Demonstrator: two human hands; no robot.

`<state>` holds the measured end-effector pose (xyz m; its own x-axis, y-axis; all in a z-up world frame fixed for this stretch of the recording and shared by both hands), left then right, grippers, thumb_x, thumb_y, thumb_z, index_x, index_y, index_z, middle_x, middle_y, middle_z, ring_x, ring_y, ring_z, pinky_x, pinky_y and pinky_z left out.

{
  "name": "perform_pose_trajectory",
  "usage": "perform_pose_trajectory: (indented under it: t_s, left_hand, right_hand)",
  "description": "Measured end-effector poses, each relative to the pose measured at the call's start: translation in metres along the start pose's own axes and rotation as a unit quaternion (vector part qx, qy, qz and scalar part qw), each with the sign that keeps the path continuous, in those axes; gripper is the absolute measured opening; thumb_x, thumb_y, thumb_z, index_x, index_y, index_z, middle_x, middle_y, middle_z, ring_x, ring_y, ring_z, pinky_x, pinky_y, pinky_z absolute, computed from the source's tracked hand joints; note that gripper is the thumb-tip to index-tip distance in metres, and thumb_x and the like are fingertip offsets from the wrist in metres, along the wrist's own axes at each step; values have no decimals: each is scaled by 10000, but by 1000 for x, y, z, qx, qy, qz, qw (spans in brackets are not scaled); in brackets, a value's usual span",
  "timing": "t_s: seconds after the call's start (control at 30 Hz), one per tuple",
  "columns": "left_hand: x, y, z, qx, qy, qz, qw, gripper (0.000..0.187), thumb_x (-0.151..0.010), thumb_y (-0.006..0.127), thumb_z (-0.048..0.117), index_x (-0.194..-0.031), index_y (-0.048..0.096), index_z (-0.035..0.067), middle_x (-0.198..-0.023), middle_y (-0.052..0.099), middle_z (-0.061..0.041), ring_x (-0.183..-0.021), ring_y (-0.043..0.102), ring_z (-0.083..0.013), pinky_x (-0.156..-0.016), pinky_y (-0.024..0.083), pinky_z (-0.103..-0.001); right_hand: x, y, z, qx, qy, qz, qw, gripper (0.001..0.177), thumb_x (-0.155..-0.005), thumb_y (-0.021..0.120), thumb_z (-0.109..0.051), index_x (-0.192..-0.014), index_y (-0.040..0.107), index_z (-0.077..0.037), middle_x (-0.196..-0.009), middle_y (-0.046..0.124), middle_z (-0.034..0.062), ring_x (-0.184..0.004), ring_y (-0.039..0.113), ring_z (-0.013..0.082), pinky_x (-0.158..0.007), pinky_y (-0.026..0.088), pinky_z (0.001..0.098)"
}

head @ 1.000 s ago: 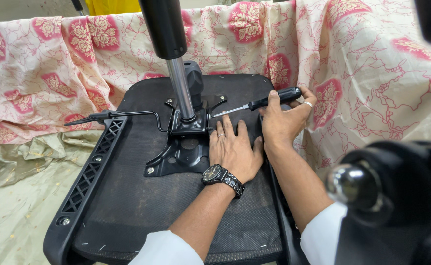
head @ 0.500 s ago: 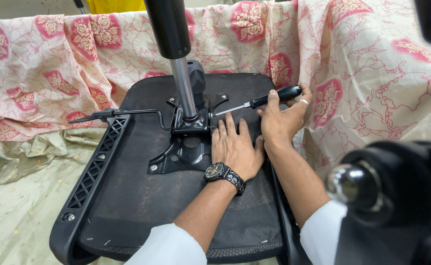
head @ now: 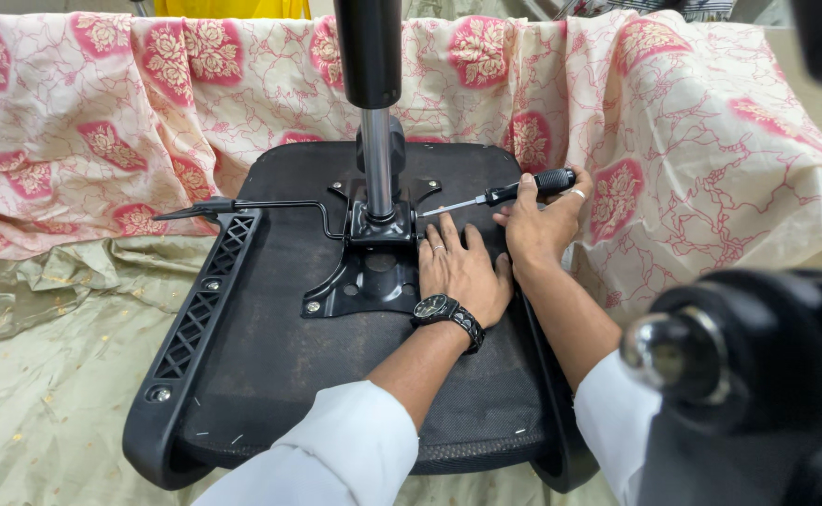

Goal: The person attaches the gas lift cylinder to the underside of an office chair seat using a screwdriver. They insert the cylinder into the seat mechanism, then tighten multiple screws to secure the connection.

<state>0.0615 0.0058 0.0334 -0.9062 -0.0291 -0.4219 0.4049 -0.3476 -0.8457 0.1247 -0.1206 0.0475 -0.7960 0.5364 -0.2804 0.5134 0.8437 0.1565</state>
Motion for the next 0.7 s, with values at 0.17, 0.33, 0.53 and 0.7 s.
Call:
perform_pose_trajectory:
  t_s: [0.17,0.33,0.53,0.7]
  left_hand:
    - [0,3,-1,-9,-4,-31,999,714,-930,578,447,-1389,466,-88,-1570,247,-388,-1457,269,-521,-1191,199,-538]
    - [-1,4,-2,-8,-5,-19,1000,721,-915,573,443,-1399,455,-79,-1569,250,-370,-1452,274,-509,-1189,199,-532]
    - [-1,2,-2,-9,-11,-23,1000,717,-916,576,447,-1387,458,-80,-1566,237,-380,-1456,263,-509,-1186,203,-532]
    - [-1,3,-2,-9,-17,-16,1000,718,-894,601,445,-1370,475,-78,-1564,244,-378,-1445,279,-513,-1182,213,-536]
  right_hand:
    - [3,-1,0,21,28,1,999,616,-948,637,-101,-1474,316,-86,-1016,702,184,-627,746,200,-500,655,323]
    - [0,-1,3,26,11,1,1000,642,-921,604,-76,-1490,308,-90,-1064,690,191,-675,767,194,-514,682,322]
    - [6,1,-3,20,-8,4,1000,646,-909,724,-84,-1426,336,-80,-1036,702,190,-666,767,213,-512,677,322]
    - [6,0,-3,-5,3,5,1000,660,-882,776,-88,-1396,362,-90,-1008,702,181,-664,766,225,-502,673,325]
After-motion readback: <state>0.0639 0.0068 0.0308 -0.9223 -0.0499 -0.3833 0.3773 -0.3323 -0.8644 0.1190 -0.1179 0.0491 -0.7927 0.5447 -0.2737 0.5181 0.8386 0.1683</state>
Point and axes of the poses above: each hand's wrist, its own x-axis away from the middle knuckle, its own y-axis out of the palm, z = x × y, the point moved 7 cm from there along -x, towards the middle knuckle
